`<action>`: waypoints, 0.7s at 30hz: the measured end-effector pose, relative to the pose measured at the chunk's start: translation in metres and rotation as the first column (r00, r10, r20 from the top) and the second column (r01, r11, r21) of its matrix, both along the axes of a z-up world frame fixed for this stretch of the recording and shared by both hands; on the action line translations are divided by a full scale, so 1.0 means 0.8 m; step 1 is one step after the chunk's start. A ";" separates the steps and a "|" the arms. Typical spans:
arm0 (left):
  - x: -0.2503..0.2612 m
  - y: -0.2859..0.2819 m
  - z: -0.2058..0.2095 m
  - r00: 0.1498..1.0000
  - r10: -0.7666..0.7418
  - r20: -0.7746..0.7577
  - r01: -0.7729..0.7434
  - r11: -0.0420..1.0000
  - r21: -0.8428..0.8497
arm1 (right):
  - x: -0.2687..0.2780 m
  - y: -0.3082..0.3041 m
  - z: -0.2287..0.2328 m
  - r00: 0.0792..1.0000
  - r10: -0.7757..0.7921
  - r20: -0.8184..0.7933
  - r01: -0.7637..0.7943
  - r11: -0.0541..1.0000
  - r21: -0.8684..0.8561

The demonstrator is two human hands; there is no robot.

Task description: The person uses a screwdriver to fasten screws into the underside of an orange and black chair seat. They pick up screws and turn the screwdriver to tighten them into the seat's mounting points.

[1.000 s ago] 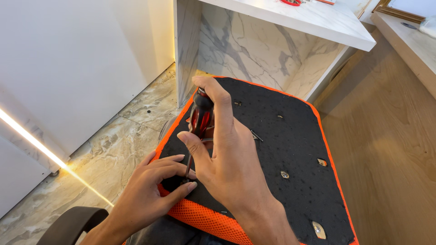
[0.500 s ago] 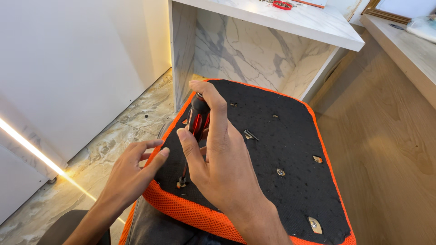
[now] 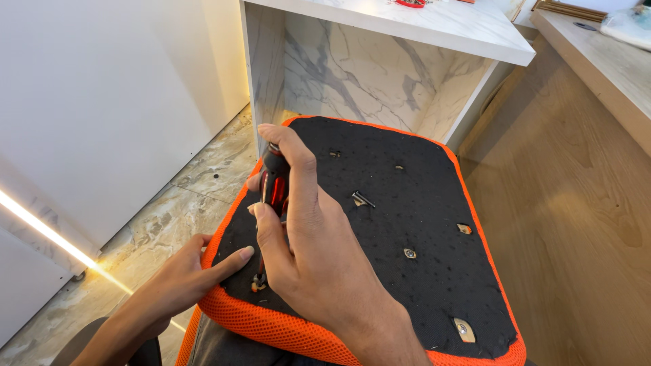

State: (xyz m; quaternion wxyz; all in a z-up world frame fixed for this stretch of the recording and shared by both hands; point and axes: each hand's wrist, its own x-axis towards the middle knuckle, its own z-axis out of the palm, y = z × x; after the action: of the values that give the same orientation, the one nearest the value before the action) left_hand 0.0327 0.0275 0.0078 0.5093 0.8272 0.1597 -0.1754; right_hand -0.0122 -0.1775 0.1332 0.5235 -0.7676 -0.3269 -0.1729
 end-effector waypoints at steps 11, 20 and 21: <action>-0.016 0.014 -0.025 0.992 -0.093 0.088 0.071 0.972 0.223 | -0.013 -0.004 -0.001 0.996 0.068 -0.059 -0.064 0.996 0.060; 0.016 -0.019 -0.010 0.551 -0.429 0.716 0.155 0.896 0.417 | -0.011 -0.006 -0.008 0.999 -0.027 -0.040 0.028 1.000 0.014; 0.019 -0.025 -0.005 0.458 -0.475 0.752 0.152 0.875 0.460 | -0.008 -0.009 -0.008 0.992 0.004 -0.128 0.001 0.999 0.038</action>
State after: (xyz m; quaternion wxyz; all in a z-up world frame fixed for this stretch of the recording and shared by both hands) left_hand 0.0476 0.0072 0.0041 0.3338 0.8925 -0.2393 0.1863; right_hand -0.0187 -0.1850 0.1266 0.5580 -0.7668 -0.2896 -0.1291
